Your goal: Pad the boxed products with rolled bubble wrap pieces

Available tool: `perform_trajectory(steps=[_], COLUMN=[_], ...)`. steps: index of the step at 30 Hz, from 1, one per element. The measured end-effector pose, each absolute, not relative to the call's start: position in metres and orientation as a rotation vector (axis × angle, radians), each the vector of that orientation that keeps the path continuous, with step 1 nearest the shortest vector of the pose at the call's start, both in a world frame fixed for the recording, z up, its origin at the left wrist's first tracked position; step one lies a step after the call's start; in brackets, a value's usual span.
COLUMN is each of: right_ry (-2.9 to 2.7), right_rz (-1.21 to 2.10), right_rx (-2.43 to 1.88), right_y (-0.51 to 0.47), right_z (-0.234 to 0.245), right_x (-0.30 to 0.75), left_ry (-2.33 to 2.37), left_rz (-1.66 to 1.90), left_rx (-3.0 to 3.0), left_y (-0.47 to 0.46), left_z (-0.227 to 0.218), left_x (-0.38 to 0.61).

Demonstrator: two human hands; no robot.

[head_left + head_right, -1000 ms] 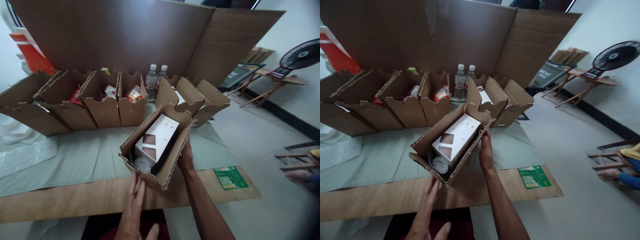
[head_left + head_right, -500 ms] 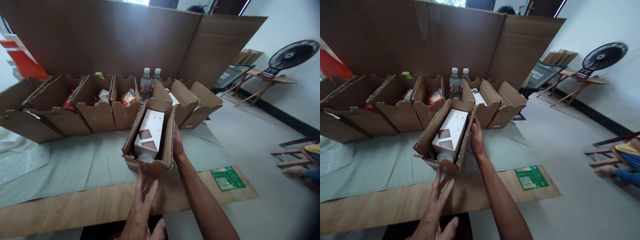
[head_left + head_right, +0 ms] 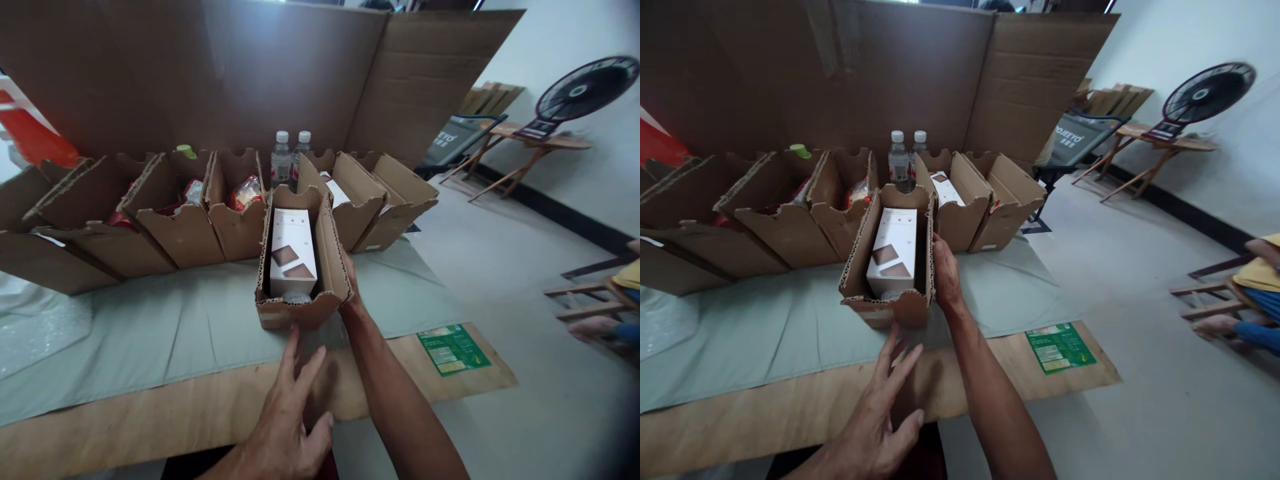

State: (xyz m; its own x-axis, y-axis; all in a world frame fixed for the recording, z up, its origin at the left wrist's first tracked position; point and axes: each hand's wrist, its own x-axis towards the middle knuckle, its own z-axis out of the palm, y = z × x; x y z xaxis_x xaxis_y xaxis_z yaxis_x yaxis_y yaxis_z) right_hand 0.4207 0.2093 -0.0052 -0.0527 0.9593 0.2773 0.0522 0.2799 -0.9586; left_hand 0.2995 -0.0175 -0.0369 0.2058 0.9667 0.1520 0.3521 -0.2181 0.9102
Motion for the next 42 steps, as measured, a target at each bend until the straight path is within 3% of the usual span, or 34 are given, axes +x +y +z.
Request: perform_trajectory(steps=[9, 20, 24, 29, 36, 42], right_ry=[-1.065, -1.174, -1.25, -1.337, -1.559, -2.017], right_rz=[1.086, 1.047, 1.041, 1.002, 1.016, 0.645], right_rx=[-1.128, -1.199, -1.201, -1.2, -0.984, -0.998], right_y=[0.222, 0.219, 0.217, 0.214, 0.196, 0.237], right_z=[-0.039, -0.048, -0.049, -0.048, 0.008, 0.082], right_x=[0.432, 0.425, 0.425, 0.423, 0.372, 0.301], left_ry=[1.311, 1.436, 1.438, 1.283, 1.167, 1.221], left_rz=[0.84, 0.859, 0.877, 0.801, 0.964, 1.117], left_rx=[1.764, 1.9, 1.872, 1.937, 1.819, 1.647], left_y=[0.085, 0.186, 0.177, 0.097, 0.001, 0.008], left_z=[-0.013, -0.015, -0.023, -0.038, -0.043, -0.042], left_x=[0.295, 0.291, 0.286, 0.251, 0.207, 0.207])
